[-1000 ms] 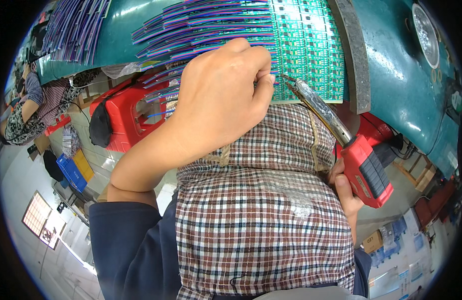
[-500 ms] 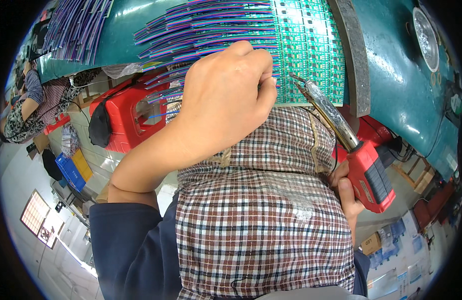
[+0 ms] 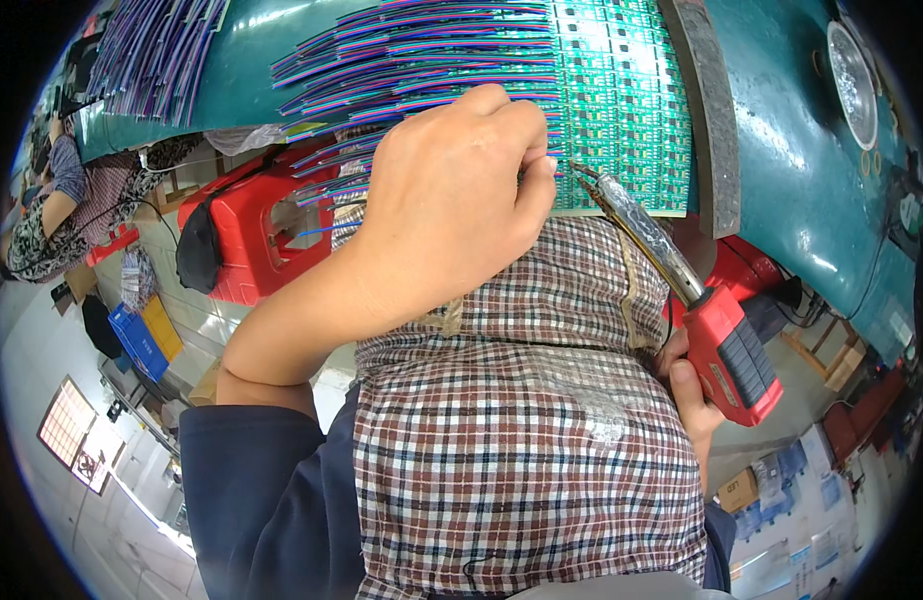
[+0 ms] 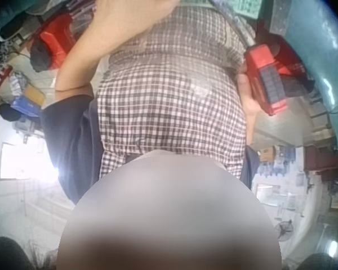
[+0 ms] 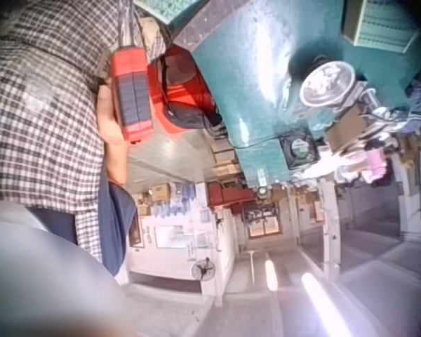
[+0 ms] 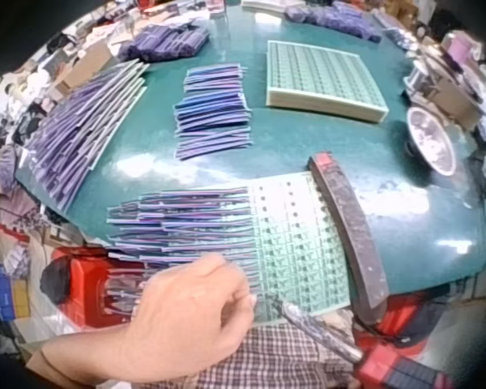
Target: The person solders electronic components onto a printed circuit board with a soldering iron and wire.
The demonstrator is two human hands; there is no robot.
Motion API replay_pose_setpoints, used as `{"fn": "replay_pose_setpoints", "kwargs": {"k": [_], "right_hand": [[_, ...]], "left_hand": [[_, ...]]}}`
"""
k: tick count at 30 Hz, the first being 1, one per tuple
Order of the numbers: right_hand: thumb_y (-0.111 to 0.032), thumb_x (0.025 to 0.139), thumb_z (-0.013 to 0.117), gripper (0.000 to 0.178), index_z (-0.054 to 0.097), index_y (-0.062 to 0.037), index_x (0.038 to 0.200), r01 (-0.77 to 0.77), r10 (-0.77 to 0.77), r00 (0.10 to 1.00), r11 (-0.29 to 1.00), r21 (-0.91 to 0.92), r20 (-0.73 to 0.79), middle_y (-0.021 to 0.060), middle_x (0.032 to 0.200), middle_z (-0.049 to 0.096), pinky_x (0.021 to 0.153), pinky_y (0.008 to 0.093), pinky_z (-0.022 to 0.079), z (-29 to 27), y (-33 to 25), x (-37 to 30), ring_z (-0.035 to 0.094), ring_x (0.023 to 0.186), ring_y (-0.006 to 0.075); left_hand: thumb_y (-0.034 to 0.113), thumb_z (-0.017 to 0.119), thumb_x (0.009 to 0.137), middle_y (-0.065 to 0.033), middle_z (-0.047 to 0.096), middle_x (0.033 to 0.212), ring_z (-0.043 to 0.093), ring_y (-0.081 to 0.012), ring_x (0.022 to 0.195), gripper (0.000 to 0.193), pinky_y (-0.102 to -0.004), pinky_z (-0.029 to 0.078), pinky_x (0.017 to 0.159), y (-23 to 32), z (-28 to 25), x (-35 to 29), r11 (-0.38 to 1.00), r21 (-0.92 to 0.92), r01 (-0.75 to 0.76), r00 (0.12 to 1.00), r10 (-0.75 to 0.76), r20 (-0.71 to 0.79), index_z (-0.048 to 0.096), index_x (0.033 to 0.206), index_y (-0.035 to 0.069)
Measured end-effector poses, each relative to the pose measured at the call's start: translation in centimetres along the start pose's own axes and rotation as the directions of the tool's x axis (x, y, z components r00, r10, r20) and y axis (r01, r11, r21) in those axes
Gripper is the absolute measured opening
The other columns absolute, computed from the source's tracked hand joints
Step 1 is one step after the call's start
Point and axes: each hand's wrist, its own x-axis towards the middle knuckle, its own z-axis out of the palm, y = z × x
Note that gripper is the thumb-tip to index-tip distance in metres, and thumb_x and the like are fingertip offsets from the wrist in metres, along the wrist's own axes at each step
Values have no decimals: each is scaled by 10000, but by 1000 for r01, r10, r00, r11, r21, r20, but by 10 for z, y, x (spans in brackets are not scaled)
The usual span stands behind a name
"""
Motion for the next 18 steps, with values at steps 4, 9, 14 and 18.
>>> {"fn": "replay_pose_setpoints", "kwargs": {"k": [4, 9, 14, 18], "right_hand": [[-6, 898, 691, 278, 676, 48, 1170, 28, -34, 994, 998, 63, 100, 82, 974, 693, 806, 347, 529, -15, 13, -5, 647, 864, 188], [16, 886, 680, 305, 666, 65, 1187, 32, -38, 994, 998, 56, 102, 80, 971, 693, 814, 349, 528, -13, 13, -3, 651, 870, 191], [22, 886, 665, 316, 659, 73, 1198, 32, -33, 997, 999, 12, 65, 101, 991, 696, 819, 346, 531, -21, 23, -15, 658, 871, 195], [14, 898, 647, 343, 639, 84, 1234, 36, -50, 989, 995, 97, 142, 130, 1031, 703, 840, 346, 539, -24, 16, -9, 667, 890, 202]], "left_hand": [[108, 721, 851, -74, 585, 765, 623, -224, 661, 161, -338, 494, 557, 0, 0, -1, 1000, 0, -3, 1000, 3, -9, 596, 778, 40], [106, 722, 846, -74, 588, 765, 627, -230, 665, 154, -346, 494, 570, -1, 1, -1, 1000, 17, -15, 1000, 15, -18, 599, 779, 44], [109, 726, 840, -76, 590, 764, 630, -239, 668, 155, -354, 494, 580, -1, 1, -1, 1000, 25, -4, 1000, 5, -22, 600, 777, 47], [105, 728, 837, -79, 596, 768, 633, -243, 674, 155, -361, 493, 585, -1, 2, -1, 999, 37, -11, 1000, 12, -25, 599, 774, 48]]}}
